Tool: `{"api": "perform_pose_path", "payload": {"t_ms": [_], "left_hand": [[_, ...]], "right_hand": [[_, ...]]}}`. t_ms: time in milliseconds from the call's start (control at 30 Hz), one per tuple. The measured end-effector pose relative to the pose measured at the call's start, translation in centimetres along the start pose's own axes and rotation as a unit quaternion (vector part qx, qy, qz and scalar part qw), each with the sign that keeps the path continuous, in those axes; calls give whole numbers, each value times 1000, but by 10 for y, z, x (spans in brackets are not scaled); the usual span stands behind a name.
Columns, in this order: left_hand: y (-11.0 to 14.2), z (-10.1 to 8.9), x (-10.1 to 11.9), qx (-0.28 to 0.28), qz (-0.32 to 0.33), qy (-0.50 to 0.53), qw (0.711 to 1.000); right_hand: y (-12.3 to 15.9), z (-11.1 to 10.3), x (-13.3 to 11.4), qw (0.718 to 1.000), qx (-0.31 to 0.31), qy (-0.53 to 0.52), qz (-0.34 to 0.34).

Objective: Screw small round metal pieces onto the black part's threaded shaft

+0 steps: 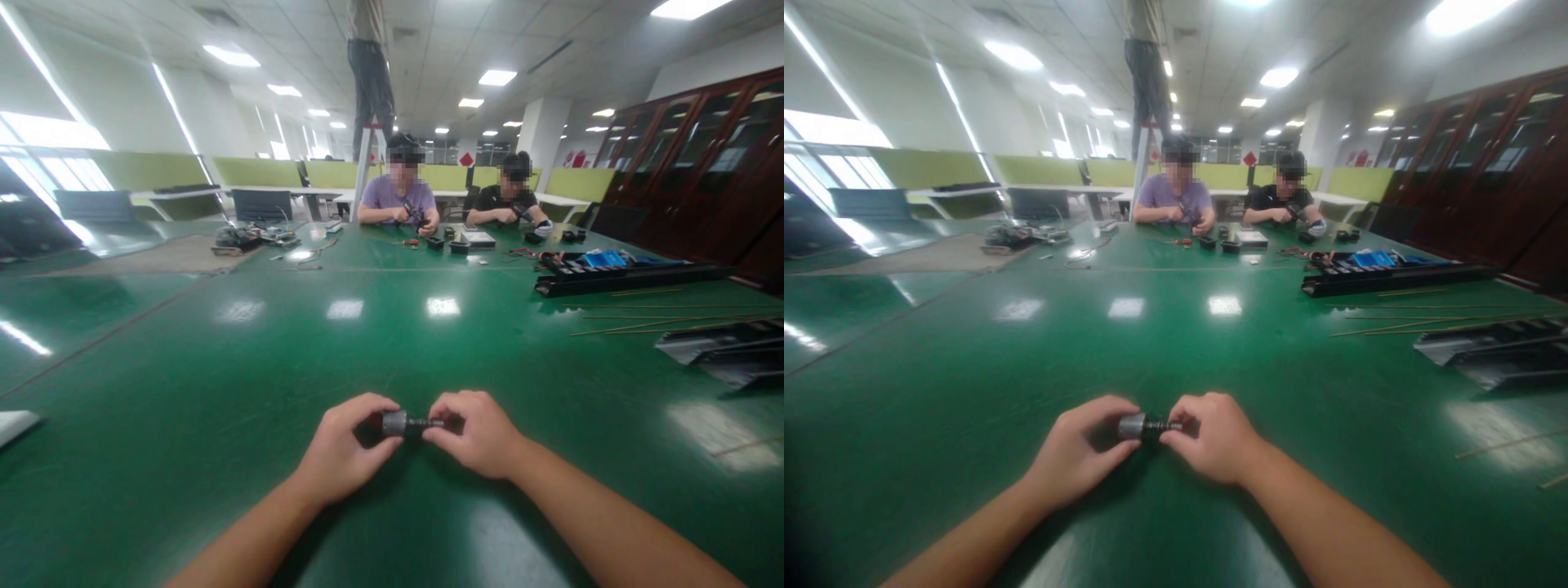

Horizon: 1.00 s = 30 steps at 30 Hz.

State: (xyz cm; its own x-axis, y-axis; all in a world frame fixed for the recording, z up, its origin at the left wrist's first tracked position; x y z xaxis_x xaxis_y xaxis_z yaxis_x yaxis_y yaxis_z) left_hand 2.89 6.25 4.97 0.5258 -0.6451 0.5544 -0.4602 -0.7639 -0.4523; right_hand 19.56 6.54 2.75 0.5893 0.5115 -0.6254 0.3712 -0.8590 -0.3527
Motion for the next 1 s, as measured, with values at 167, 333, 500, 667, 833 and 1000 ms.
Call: {"api": "perform_pose_path", "payload": {"t_ms": [167,333,500,667,833,1000], "left_hand": [[0,0,-2,5,-5,3,1000],[-1,2,-6,-1,-18,4,1000],[1,-2,-5,16,-3,11,1000],[0,-2,1,2,13,17,1000],[-1,-2,-1,-3,-1,13,1000],[-1,-1,-2,-3,-5,8,1000]], "right_hand": [[0,1,2,1000,-11,-1,12],[-1,6,4,998,-44,-17,29],[-1,6,2,998,-61,-18,18],[-2,3,-1,999,-47,-10,-4],[-2,1,2,1000,-25,-6,13],[-1,2,5,1000,-16,-21,17]]}}
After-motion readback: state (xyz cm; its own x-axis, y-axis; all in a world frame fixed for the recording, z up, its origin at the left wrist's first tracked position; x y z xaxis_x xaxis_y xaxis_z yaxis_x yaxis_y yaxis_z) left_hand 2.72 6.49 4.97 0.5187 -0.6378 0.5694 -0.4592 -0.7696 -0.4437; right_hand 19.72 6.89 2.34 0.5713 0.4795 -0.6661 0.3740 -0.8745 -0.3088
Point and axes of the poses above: each hand's wrist, its own y-axis away from the middle knuckle, its own z-axis out of the palm, x = y × z, the point moved 9 cm from there along -y, towards the middle knuckle
